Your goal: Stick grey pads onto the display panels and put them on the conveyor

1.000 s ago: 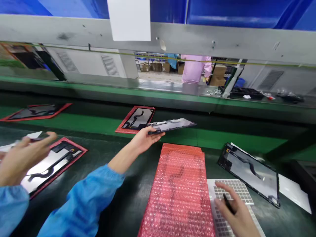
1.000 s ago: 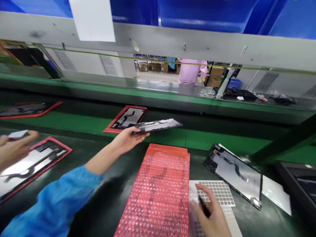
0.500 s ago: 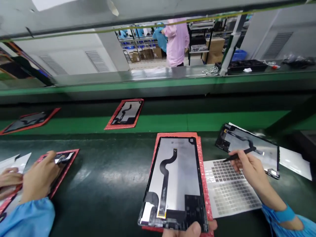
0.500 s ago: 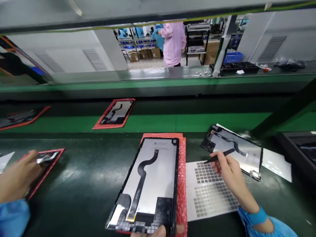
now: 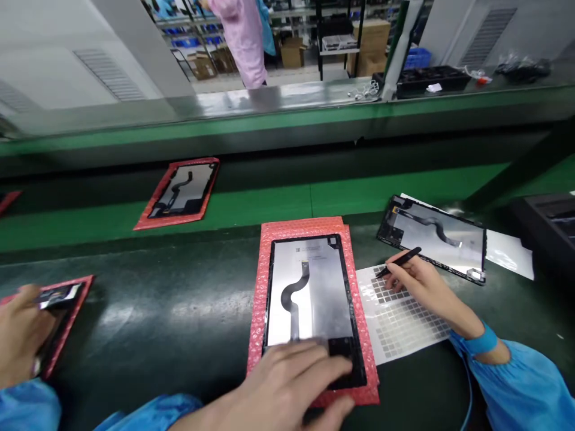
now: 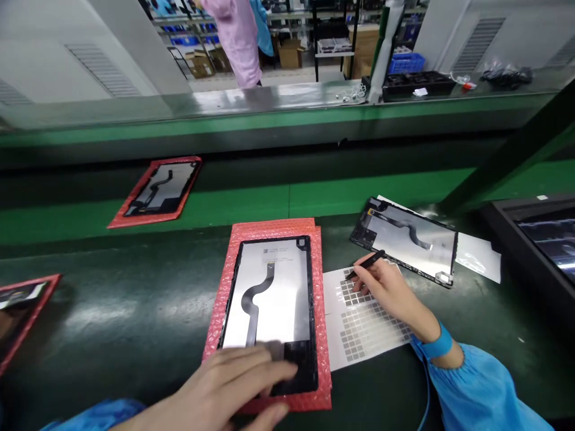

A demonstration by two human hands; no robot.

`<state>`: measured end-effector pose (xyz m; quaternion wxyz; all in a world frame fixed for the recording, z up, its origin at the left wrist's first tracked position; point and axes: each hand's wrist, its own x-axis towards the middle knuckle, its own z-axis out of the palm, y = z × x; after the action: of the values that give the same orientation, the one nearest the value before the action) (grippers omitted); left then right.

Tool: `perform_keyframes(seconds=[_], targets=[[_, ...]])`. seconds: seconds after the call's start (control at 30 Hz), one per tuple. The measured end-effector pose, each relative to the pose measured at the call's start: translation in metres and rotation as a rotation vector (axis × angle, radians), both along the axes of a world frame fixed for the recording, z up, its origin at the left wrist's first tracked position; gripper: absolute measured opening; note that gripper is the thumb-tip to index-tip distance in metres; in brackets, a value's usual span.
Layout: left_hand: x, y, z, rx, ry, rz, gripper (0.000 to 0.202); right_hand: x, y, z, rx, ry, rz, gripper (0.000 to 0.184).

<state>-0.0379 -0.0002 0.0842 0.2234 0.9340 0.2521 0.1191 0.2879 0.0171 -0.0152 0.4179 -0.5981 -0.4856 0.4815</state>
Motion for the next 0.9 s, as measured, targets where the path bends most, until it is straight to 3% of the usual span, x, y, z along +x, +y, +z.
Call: perform_keyframes(seconds=[0.13, 0.23, 0.5, 0.7, 0.9], targets=[[0.023, 0.026, -0.022, 0.204, 0.043, 0.001, 0.031, 0.003, 0.000, -0.003, -0.007, -0.018, -0.008, 0.047], [0.033, 0.039, -0.031, 0.162, 0.137, 0.034, 0.043, 0.004, 0.001, -0.003, -0.026, -0.011, -0.022, 0.045], [0.048, 0.054, -0.018, 0.040, 0.396, -0.111, 0.054, -0.001, 0.006, 0.008, -0.085, 0.202, -0.182, 0.047], [0.045, 0.057, -0.021, 0.017, 0.354, -0.147, 0.050, -0.042, 0.014, 0.028, 0.046, 0.310, -0.225, 0.031], [0.043, 0.056, -0.026, 0.052, 0.318, -0.127, 0.053, -0.070, 0.015, 0.029, 0.032, 0.317, -0.160, 0.026]])
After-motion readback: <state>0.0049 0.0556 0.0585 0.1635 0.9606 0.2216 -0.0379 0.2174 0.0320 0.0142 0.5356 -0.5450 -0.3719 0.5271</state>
